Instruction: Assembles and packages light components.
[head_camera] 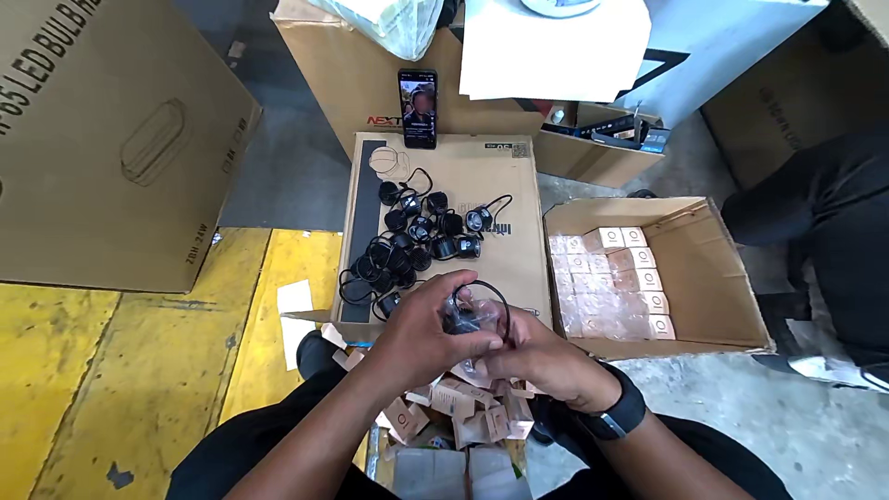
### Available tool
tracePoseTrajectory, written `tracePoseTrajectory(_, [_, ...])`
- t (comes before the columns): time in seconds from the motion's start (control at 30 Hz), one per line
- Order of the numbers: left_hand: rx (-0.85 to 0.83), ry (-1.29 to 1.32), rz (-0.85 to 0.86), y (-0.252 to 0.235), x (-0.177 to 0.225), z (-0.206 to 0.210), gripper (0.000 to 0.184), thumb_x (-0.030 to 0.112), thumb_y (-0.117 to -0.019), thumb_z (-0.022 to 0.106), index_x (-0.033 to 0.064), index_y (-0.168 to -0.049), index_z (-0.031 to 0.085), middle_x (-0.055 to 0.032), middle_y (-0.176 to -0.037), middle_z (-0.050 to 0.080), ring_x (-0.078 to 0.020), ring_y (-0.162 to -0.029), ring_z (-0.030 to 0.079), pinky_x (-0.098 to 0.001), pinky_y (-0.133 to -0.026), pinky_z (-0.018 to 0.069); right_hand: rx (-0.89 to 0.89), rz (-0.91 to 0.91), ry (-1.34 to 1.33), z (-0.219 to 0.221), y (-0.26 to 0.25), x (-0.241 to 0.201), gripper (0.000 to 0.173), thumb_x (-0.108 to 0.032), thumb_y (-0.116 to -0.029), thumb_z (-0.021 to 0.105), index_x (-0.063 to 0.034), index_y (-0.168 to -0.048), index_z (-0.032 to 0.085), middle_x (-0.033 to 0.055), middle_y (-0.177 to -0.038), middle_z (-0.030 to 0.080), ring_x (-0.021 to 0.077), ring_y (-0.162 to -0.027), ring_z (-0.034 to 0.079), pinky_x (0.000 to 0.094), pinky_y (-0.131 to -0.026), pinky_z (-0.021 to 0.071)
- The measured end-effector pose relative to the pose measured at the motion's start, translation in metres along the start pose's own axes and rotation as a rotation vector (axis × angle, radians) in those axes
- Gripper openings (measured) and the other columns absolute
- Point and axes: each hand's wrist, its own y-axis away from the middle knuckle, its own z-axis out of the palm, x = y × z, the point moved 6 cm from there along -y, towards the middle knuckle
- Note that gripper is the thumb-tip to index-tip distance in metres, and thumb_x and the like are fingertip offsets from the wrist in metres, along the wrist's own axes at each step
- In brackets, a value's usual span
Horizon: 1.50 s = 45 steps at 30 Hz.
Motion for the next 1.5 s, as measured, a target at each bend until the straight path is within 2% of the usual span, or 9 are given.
tracePoseTrajectory(0.2, [0.195,0.173,-0.068,-0.004,-0.002,-0.015,0.056,0.028,-0.0829,0.087,0.0088,-0.131,0.065,-0.0032,-0.103,0.075,-0.0134,-0.087,0.073,-0.0299,-0.079,0.0632,0.327,-0.233,0.302,-0.008,0.002,-0.014,0.066,-0.013,-0.0946,0.07,0.0015,-0.151,0.039,0.0088,-0.114,0.07,0.0186,-0.095,0.071,0.033,-0.083,0.0618])
tracePoseTrajectory(0.33, [0.274,0.314,-0.07,-0.005,0.001,-0.019,0.044,0.016,-0.0868,0.082,0.0057,-0.126,0.064,-0.007,-0.094,0.075,-0.0158,-0.08,0.073,-0.0306,-0.075,0.0631,0.363,-0.364,0.406,-0.009,0.007,-0.018,0.035,-0.019,-0.1082,0.048,0.0027,-0.132,0.063,0.0109,-0.116,0.068,0.0185,-0.095,0.07,0.0342,-0.084,0.0625])
tracePoseTrajectory(0.43, [0.283,0.356,-0.101,-0.004,-0.002,-0.018,0.041,0.016,-0.0892,0.08,0.0048,-0.125,0.064,-0.0086,-0.094,0.075,-0.017,-0.081,0.073,-0.0314,-0.076,0.0626,0.457,-0.395,0.588,-0.013,0.01,-0.017,0.026,-0.017,-0.1047,0.055,-0.005,-0.115,0.075,0.0056,-0.108,0.067,0.0104,-0.088,0.067,0.0244,-0.075,0.0595])
tracePoseTrajectory(0.7, [0.251,0.415,-0.109,-0.004,-0.007,-0.004,0.037,0.012,-0.0882,0.081,0.0,-0.119,0.064,-0.0104,-0.095,0.075,-0.0177,-0.083,0.074,-0.0318,-0.077,0.0631,0.484,-0.236,0.326,-0.013,0.007,-0.01,0.01,-0.005,-0.0996,0.062,0.0002,-0.107,0.066,0.0063,-0.082,0.071,0.0149,-0.067,0.07,0.0285,-0.062,0.0617])
tracePoseTrajectory(0.93, [0.233,0.363,-0.067,-0.002,-0.007,-0.001,0.041,0.015,-0.0859,0.084,0.0004,-0.119,0.065,-0.0095,-0.098,0.076,-0.017,-0.085,0.074,-0.0306,-0.078,0.0632,0.257,-0.177,0.225,-0.007,0.003,-0.002,0.041,-0.017,-0.1068,0.035,0.0008,-0.132,0.063,0.0088,-0.113,0.072,0.0169,-0.101,0.07,0.0358,-0.091,0.0598])
tracePoseTrajectory(1.03, [0.213,0.359,-0.065,-0.002,-0.005,0.0,0.042,0.015,-0.0855,0.084,0.0005,-0.121,0.065,-0.0091,-0.099,0.076,-0.017,-0.086,0.074,-0.0306,-0.079,0.0633,0.15,-0.203,0.141,-0.005,0.002,-0.004,0.045,-0.027,-0.1037,0.047,0.0035,-0.135,0.059,0.0109,-0.12,0.07,0.0176,-0.109,0.068,0.0362,-0.098,0.0565])
tracePoseTrajectory(1.2, [0.119,0.311,-0.038,-0.002,-0.006,0.008,0.046,0.017,-0.0846,0.086,-0.0008,-0.123,0.066,-0.0077,-0.101,0.076,-0.0153,-0.088,0.074,-0.0294,-0.081,0.0631,0.196,-0.146,0.204,-0.003,0.002,-0.005,0.041,-0.013,-0.0869,0.081,0.0004,-0.122,0.065,0.0065,-0.101,0.074,0.0145,-0.089,0.072,0.0313,-0.081,0.062])
tracePoseTrajectory(1.43, [-0.007,0.194,0.029,0.001,-0.007,0.02,0.056,0.026,-0.0844,0.086,0.0009,-0.129,0.065,-0.0051,-0.109,0.076,-0.0121,-0.097,0.074,-0.0295,-0.088,0.0626,0.27,-0.044,0.217,-0.007,0.002,-0.002,0.041,-0.003,-0.0784,0.084,-0.0026,-0.116,0.068,0.0055,-0.099,0.075,0.0142,-0.089,0.073,0.0312,-0.081,0.0622])
tracePoseTrajectory(1.5, [0.022,0.005,0.121,0.002,-0.006,0.019,0.054,0.039,-0.088,0.082,0.0064,-0.129,0.068,-0.0005,-0.11,0.075,-0.0085,-0.1,0.072,-0.0302,-0.092,0.0611,0.253,-0.038,0.19,-0.007,0.001,-0.001,0.036,-0.001,-0.0787,0.083,-0.0022,-0.112,0.071,0.0059,-0.097,0.075,0.0138,-0.088,0.073,0.0313,-0.081,0.0621])
